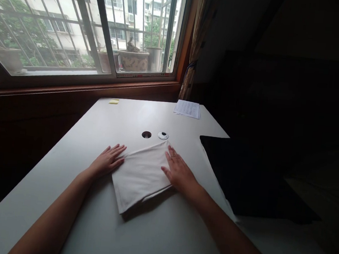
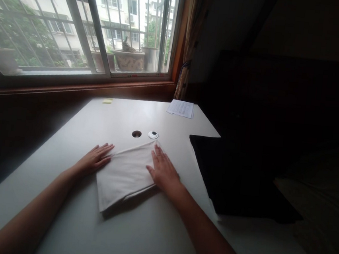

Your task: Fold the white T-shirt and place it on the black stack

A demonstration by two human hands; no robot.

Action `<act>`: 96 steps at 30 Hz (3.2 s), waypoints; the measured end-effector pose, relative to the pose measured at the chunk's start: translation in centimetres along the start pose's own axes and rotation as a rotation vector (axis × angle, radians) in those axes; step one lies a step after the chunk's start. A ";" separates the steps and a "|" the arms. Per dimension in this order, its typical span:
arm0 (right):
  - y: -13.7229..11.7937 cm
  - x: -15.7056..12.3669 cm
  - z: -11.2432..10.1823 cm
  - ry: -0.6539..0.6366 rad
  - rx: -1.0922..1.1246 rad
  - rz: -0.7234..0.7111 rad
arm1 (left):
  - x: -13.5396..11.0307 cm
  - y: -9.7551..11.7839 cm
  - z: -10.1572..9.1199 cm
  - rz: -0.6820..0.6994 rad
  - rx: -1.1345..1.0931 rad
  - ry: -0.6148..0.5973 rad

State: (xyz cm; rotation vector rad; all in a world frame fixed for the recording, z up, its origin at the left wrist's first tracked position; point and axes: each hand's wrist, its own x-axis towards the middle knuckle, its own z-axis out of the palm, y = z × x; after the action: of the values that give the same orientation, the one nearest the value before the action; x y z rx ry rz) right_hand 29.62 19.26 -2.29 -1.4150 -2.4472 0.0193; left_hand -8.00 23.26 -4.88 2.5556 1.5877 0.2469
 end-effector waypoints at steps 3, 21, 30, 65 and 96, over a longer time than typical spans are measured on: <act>-3.4 0.2 1.6 -0.125 0.070 -0.085 | -0.3 0.0 0.0 -0.008 0.009 -0.015; -9.5 -1.9 1.7 -0.222 0.159 -0.356 | -0.6 -0.1 -0.5 -0.047 0.012 -0.048; -13.1 -2.7 -0.4 -0.258 0.244 -0.427 | -0.6 -0.3 -0.2 -0.042 0.008 -0.019; -7.9 -4.1 -1.1 -0.127 0.172 -0.309 | -0.6 -0.8 -0.1 -0.033 -0.019 -0.008; 3.0 -9.5 -0.5 -0.078 -0.022 -0.116 | 10.9 16.4 2.1 0.508 0.021 -0.095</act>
State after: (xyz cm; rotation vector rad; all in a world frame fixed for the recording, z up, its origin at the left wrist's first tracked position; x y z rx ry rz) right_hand 36.67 12.66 -4.82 -1.3020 -2.5974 0.0218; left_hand 11.58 25.72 -2.99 2.8943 0.8897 0.1494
